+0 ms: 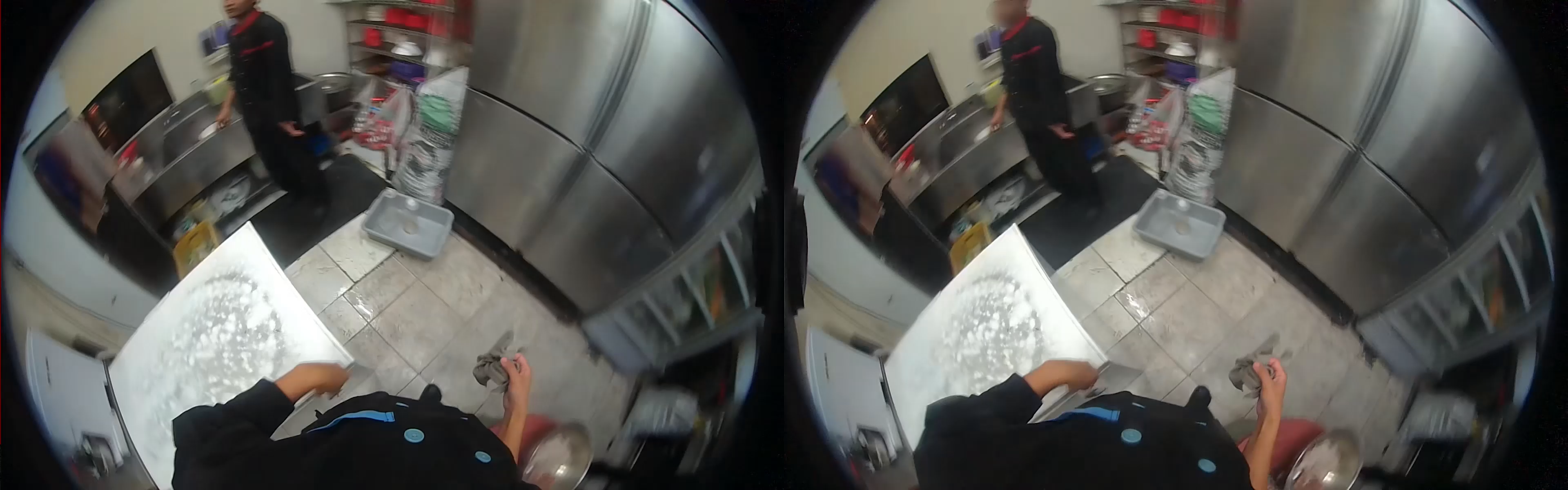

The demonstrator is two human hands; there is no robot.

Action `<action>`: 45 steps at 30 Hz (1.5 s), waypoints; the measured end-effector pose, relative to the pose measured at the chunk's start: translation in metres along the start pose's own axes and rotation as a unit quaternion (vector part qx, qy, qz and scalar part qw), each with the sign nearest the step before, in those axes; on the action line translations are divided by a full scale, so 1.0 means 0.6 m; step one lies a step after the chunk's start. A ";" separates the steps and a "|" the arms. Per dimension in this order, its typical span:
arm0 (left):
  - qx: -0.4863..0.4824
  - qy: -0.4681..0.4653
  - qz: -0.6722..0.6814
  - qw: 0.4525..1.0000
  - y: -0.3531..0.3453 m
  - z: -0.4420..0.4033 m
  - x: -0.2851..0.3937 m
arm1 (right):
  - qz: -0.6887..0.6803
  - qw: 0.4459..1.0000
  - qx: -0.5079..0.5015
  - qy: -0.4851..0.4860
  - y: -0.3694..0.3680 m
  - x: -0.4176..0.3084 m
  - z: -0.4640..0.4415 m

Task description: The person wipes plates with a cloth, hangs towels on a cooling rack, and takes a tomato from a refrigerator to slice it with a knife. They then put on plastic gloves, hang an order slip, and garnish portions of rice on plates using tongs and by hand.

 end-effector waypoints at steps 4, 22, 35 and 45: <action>-0.114 0.226 0.348 0.903 -0.092 0.084 0.072 | 0.133 0.974 -0.177 -0.047 -0.112 -0.037 -0.239; 0.171 0.308 0.423 0.835 0.325 0.037 -0.196 | 0.247 0.719 -0.644 0.081 -0.880 -0.037 -0.543; 0.715 0.384 0.360 0.460 0.750 0.378 -0.431 | 0.220 0.365 -0.880 0.212 -1.334 -0.060 -0.604; 0.792 0.338 0.443 0.251 0.606 0.564 -0.669 | 0.215 0.270 -0.890 0.298 -1.728 0.108 -0.578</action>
Point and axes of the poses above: each hand's wrist, its own z-axis away from the middle knuckle, its own y-axis out of the back of the hand, x = y × z, the point moved 7 cm from there along -z, towards the middle knuckle, and after that the axes turned 1 degree about y, right-handed, at the moved point
